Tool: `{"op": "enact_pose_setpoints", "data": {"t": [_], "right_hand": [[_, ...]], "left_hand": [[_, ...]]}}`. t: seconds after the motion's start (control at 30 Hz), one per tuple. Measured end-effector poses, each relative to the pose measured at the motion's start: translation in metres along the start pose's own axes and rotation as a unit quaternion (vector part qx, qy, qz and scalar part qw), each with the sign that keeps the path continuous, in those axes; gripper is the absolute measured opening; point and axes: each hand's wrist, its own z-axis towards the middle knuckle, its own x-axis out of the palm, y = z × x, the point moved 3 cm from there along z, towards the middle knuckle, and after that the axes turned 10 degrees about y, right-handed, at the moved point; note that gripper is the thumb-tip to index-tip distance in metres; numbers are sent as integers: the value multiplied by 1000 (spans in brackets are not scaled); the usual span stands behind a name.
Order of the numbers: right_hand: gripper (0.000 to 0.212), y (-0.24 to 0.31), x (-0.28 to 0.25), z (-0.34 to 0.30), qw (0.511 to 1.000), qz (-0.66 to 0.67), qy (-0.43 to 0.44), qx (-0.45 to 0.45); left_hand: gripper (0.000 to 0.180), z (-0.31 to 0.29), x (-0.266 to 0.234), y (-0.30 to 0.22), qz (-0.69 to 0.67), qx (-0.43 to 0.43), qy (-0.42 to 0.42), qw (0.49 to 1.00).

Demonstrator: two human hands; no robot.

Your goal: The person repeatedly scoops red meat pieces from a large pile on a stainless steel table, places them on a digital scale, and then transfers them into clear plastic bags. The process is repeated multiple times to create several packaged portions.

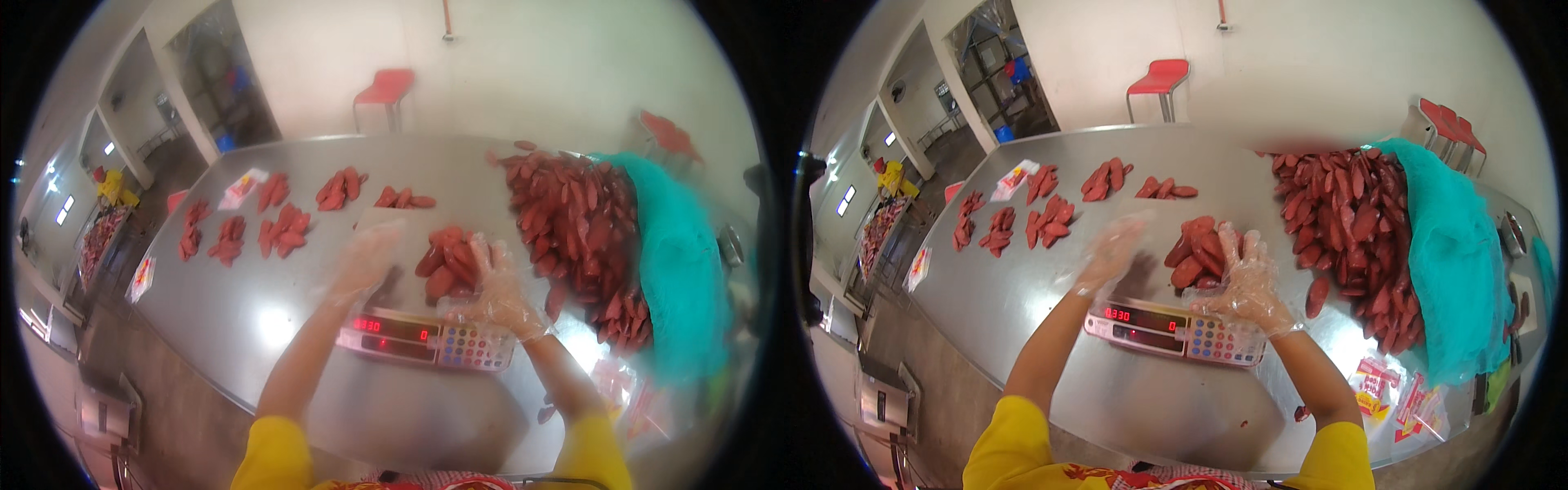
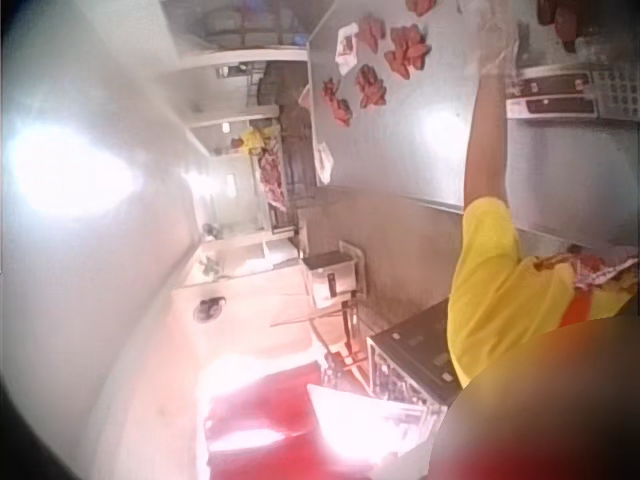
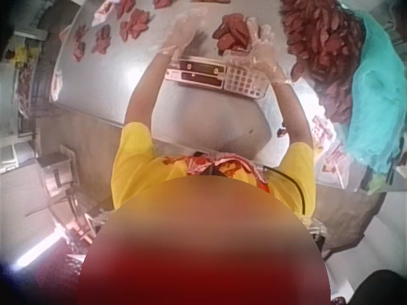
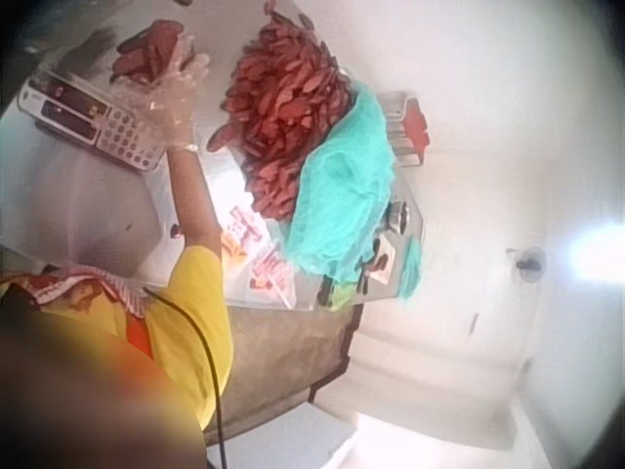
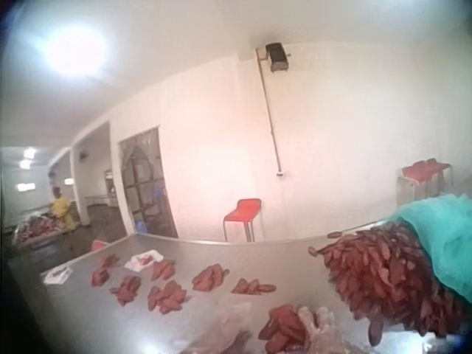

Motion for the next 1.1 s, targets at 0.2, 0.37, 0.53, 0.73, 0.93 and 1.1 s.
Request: {"op": "enact_pose_setpoints", "data": {"t": [0.2, 0.37, 0.53, 0.73, 0.93, 1.1], "right_hand": [[146, -9, 0, 25, 999, -18, 50, 7], [133, -4, 7, 55, 992, 37, 57, -105], [103, 58, 44, 80, 981, 75, 37, -176], [84, 154, 80, 98, 951, 250, 53, -173], [71, 224, 113, 105, 978, 120, -56, -159], [67, 315, 194, 144, 924, 350, -93, -124]], "left_hand": [[42, 114, 85, -15, -313, -33, 206, 927], [54, 64, 54, -24, -291, 20, 171, 941], [47, -5, -11, -19, -117, 88, 116, 982], [47, -51, -34, 56, -332, -67, -20, 941], [37, -94, -9, 111, -882, -8, 10, 470], [40, -148, -22, 184, -825, 18, -118, 552]]}}
